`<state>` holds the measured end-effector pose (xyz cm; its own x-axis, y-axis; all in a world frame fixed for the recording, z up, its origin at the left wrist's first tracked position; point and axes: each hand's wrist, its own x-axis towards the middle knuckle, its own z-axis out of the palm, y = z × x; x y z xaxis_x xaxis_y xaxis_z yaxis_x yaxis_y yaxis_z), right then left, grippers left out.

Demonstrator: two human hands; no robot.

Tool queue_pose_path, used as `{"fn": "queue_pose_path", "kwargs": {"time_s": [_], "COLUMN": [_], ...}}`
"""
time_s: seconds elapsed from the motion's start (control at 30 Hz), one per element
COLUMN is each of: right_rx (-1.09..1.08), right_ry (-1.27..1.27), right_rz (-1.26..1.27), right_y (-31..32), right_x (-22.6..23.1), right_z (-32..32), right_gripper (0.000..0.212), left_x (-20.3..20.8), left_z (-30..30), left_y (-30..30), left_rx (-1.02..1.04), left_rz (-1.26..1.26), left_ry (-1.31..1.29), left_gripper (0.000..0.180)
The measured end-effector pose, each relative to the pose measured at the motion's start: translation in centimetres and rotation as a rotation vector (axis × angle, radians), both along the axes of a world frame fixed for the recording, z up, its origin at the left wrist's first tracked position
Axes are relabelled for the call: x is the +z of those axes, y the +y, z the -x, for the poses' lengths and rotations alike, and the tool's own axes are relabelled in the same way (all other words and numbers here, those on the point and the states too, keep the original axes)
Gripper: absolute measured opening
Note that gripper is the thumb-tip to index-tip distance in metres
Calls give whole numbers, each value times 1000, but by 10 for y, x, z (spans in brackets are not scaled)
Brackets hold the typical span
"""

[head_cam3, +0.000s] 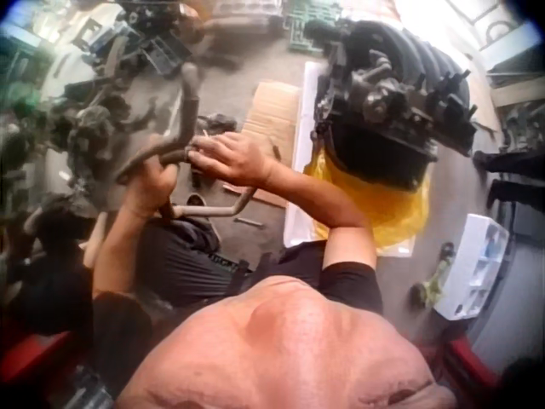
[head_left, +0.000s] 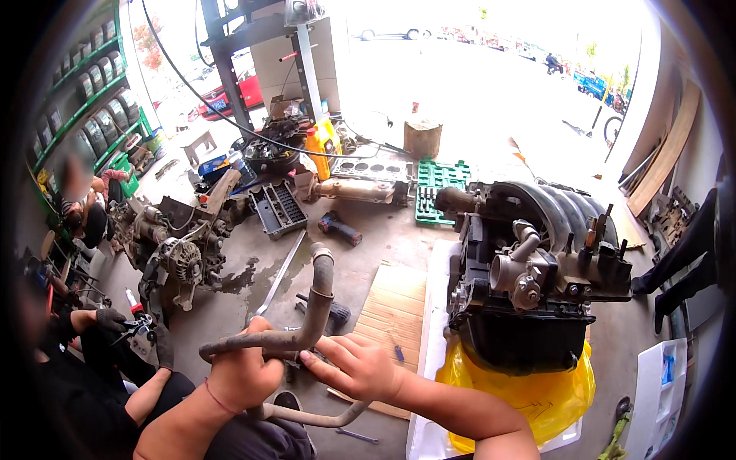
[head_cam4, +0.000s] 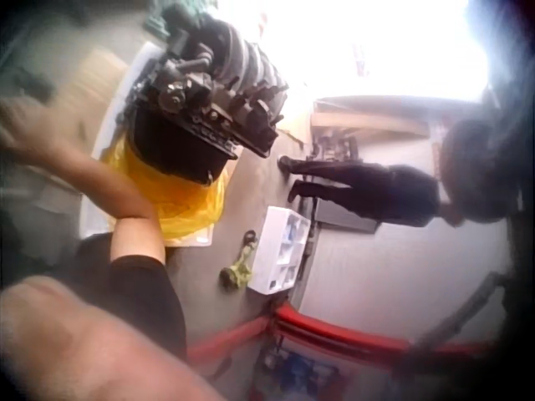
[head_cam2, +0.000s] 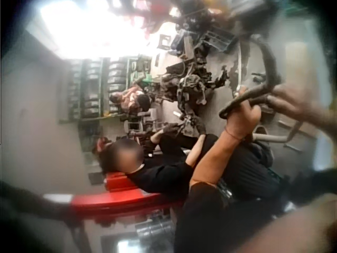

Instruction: The person uses a heat gun to warm a metal exhaust pipe, then removes a metal clamp and a rubber gasket from the pipe's end. They inspect the components and the pipe opening while seated on the floor in a workshop.

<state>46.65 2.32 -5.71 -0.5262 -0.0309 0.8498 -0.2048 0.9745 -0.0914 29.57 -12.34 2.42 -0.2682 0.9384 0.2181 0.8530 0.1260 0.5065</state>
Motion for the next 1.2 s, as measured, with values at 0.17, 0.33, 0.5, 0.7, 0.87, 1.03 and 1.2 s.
{"fn": "queue_pose_path", "kwargs": {"time_s": [0.17,0.33,0.5,0.7,0.87,1.03,1.2], "right_rx": [36,126,322,165,356,626,610], "right_ry": [55,-18,-268,-195,-454,-746,-706], "right_rz": [264,843,1538,1189,1457,1634,1702], "right_y": [-9,-20,-9,-15,2,21,15], "right_x": [0,13,13,17,10,23,19], "right_z": [1,9,9,6,3,-2,-1], "right_gripper": [31,18,24,26,42,49,46], "left_x": [0,-6,-5,-1,-2,1,1], "left_z": [-2,1,-2,3,5,0,-2], "left_y": [2,1,3,5,9,8,3], "left_rx": [-4,16,-4,-19,-77,-111,-114], "left_rz": [15,11,20,93,80,80,91], "left_ry": [-56,-46,-9,-6,-74,-56,-85], "left_gripper": [24,25,27,28,27,25,24]}}
